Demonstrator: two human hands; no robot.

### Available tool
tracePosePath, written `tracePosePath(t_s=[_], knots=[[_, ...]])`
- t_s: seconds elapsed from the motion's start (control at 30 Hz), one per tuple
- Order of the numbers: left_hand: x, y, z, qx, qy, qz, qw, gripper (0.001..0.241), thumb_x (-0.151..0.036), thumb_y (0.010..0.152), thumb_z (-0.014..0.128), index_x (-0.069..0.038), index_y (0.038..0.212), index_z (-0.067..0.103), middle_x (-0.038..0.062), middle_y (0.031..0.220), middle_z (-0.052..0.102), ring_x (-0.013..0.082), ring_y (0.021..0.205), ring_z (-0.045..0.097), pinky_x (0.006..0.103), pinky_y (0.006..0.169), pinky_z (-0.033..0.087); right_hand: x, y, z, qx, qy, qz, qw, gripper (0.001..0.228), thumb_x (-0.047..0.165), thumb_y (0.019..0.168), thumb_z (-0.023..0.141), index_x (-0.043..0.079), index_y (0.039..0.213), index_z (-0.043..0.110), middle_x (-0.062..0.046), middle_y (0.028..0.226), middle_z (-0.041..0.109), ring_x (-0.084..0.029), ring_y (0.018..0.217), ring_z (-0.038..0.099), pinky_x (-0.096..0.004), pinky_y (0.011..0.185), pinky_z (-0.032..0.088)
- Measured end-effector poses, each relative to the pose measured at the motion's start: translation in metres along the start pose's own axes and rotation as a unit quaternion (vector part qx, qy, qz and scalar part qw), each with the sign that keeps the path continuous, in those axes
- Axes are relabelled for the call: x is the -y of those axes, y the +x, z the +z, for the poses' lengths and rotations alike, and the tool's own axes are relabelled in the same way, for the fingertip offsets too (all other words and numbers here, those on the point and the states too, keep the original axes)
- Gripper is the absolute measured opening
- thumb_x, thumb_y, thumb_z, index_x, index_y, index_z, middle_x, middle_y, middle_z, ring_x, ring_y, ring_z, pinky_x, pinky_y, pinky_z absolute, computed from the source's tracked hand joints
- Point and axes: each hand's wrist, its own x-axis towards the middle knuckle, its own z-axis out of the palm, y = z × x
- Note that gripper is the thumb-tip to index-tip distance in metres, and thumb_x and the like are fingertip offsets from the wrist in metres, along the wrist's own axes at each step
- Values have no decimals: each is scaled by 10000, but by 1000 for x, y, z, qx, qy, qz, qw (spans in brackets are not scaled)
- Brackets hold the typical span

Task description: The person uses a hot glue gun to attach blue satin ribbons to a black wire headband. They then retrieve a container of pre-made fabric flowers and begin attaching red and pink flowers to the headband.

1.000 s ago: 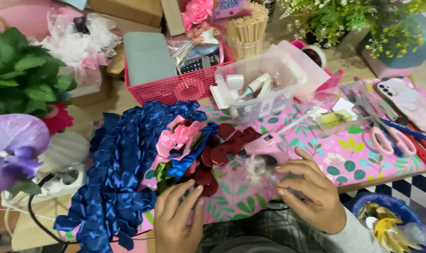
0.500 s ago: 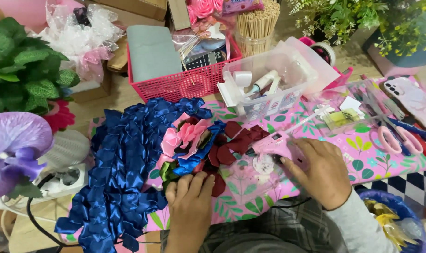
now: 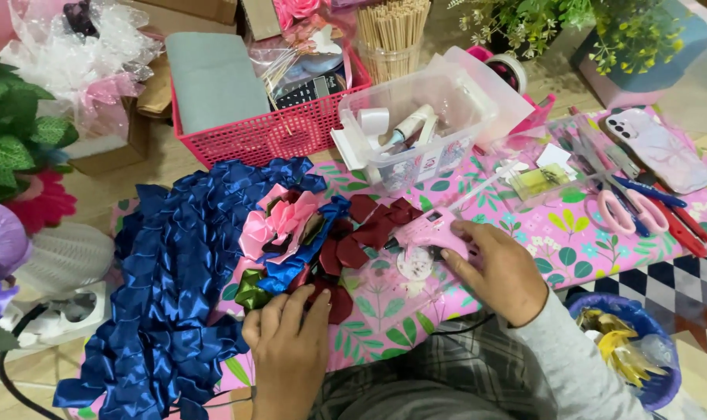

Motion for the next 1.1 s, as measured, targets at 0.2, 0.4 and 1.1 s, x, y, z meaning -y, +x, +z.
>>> tracePosePath(t_s=[0.2, 0.4, 1.1], knots=[[5, -6, 10, 8, -10, -8, 1000, 195, -241, 941, 695, -263, 1130, 736, -39, 1198, 677, 229, 1047, 609, 467, 927, 360, -2, -7, -6, -1, -12, 0, 1000, 535, 420, 904, 693, 114, 1337, 620, -125, 1089, 748, -281, 934, 740, -411, 754, 603], [1, -2, 10, -7, 37, -5, 999, 169, -304, 960, 709, -248, 1118, 733, -30, 1169, 685, 224, 1019, 611, 437, 917, 357, -17, -21, -13, -22, -13, 22, 999, 545, 435, 912, 668, 92, 1333, 627, -131, 1164, 726, -281, 1006, 721, -412, 795, 588], [-46, 40, 29, -2, -37, 82, 996, 273, -310, 933, 677, -243, 1196, 704, 33, 1326, 641, 237, 1186, 586, 501, 994, 360, -76, -21, 1, -195, -39, 27, 980, 459, 351, 893, 811, 18, 1050, 538, -134, 991, 553, -253, 766, 546, -384, 655, 473]])
